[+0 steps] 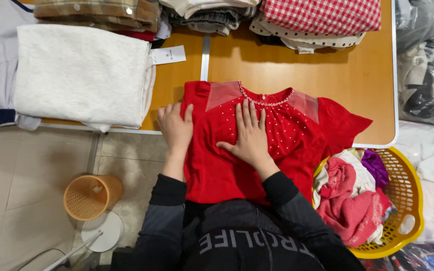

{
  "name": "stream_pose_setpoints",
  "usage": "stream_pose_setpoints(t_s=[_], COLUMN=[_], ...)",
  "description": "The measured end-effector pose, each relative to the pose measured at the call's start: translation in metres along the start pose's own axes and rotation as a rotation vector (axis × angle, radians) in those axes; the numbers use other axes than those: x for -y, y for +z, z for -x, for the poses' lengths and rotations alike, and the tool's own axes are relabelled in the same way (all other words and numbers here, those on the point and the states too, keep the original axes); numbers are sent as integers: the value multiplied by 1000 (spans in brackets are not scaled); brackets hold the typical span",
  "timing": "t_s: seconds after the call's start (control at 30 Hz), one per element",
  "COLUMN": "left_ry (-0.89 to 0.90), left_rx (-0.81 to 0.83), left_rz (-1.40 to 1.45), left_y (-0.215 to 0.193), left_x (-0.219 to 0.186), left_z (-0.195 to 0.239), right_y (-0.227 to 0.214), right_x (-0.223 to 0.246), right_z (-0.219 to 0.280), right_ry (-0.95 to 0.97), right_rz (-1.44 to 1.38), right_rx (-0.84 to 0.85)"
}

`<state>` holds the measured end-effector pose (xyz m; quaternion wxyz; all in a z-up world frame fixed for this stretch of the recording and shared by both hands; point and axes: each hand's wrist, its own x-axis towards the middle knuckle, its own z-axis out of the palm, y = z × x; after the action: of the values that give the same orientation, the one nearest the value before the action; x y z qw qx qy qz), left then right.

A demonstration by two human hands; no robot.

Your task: The person folds a red long-sleeved top on a low table. They smooth the fabric, fold the sleeves inward, and fold the body of the garment in half. The folded top is placed on a stack of other folded clothes.

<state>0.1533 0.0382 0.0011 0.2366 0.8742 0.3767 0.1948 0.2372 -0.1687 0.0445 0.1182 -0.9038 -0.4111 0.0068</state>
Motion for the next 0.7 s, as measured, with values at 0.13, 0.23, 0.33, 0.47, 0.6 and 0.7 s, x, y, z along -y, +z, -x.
stream_pose_setpoints(t_s=[0.13, 0.23, 0.33, 0.47, 0.6, 0.7], left_ry=[-154, -280, -309, -202, 10, 65], left_rx=[121, 314, 403, 448, 295, -33], left_rz=[525, 1130, 1262, 1299, 968, 567], left_y=[-6, -16, -29, -36, -35, -40], left_x=[4, -6, -21, -34, -26, -16], left_z=[-5, 1, 3, 3, -7, -19], right_y=[11, 15, 11, 3, -4, -14], right_x=[-19, -28, -34, -39, -45, -50], right_z=[9, 11, 13, 15, 20, 35], right_ry=[-44, -28, -44, -63, -132, -200], right_rz=[-81, -104, -166, -221, -257, -306], right_rx=[-44, 2, -9, -27, -60, -137])
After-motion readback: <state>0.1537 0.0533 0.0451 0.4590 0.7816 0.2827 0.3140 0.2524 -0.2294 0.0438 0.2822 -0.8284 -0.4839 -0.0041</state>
